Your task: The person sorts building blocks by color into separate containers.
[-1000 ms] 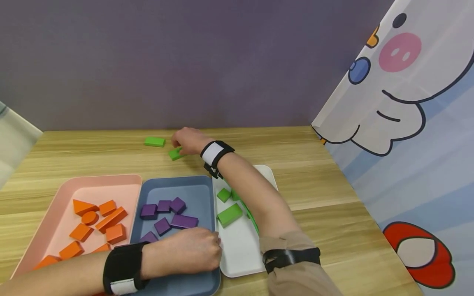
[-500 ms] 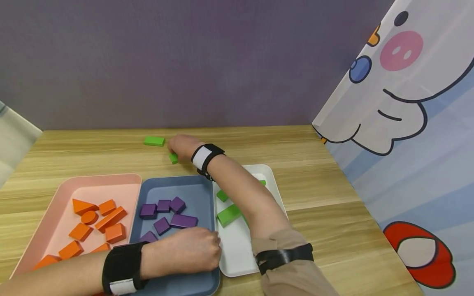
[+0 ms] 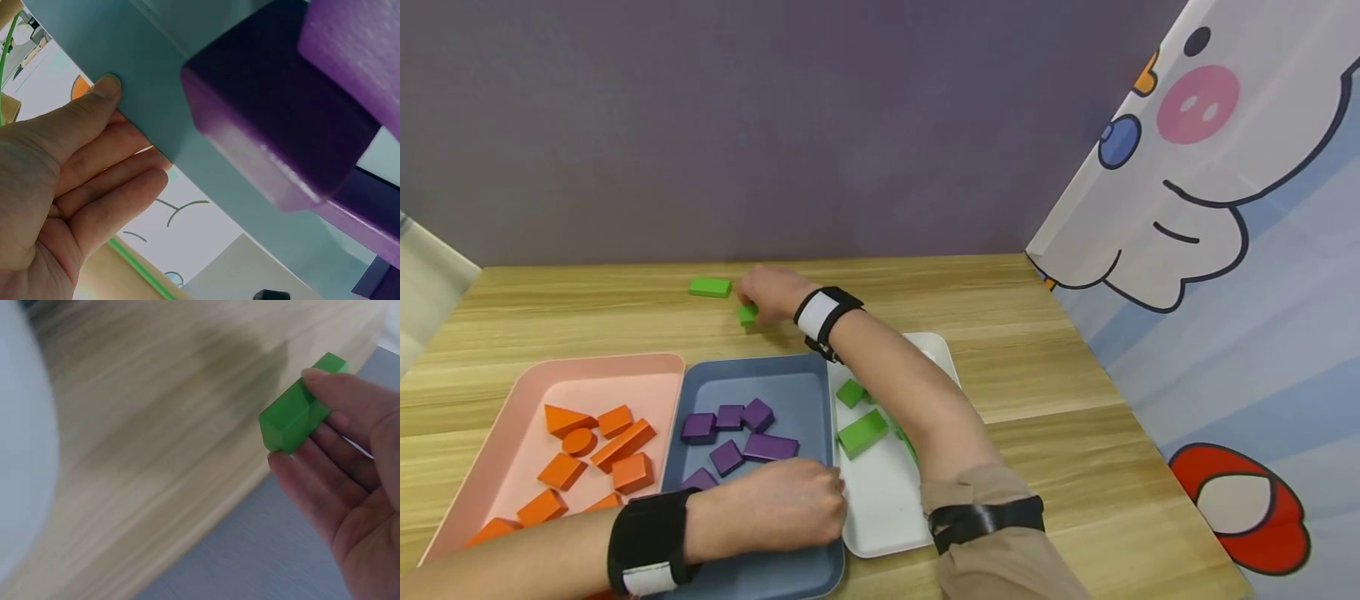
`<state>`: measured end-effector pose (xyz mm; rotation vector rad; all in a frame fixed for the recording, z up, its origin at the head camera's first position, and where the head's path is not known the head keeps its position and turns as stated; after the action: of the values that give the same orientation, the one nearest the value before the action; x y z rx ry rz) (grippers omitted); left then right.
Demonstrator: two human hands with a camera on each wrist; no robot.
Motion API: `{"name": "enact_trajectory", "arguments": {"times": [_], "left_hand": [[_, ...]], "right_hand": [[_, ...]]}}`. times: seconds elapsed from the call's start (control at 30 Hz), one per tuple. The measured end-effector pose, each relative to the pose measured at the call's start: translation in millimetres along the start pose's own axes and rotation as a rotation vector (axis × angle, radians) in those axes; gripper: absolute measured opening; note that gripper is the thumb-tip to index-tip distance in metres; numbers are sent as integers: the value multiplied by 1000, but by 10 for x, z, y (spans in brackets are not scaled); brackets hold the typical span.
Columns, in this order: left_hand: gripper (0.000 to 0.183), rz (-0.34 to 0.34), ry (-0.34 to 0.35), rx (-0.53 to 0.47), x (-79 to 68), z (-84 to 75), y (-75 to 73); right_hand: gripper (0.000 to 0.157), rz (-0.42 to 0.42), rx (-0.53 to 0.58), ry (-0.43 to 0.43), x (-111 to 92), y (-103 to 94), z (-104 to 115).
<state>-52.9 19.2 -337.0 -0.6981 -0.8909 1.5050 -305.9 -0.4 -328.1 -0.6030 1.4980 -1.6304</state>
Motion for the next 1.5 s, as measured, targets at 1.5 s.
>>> {"name": "enact_trajectory", "arguments": {"times": [1.5], "left_hand": [[22,29,-11,61,-37,80,16]], "right_hand": [[24,-132,188,22,-2590,168,-318]]}}
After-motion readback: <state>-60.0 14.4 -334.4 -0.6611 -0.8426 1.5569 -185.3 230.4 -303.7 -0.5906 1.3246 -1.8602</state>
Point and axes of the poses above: each hand's wrist, its own x-axis towards the middle knuckle, its own y-axis out of the palm, z = x × y, the point moved 2 cm from there along x, towards the middle knuckle, and after that the axes turned 11 degrees about x, right-handed, at the moved point
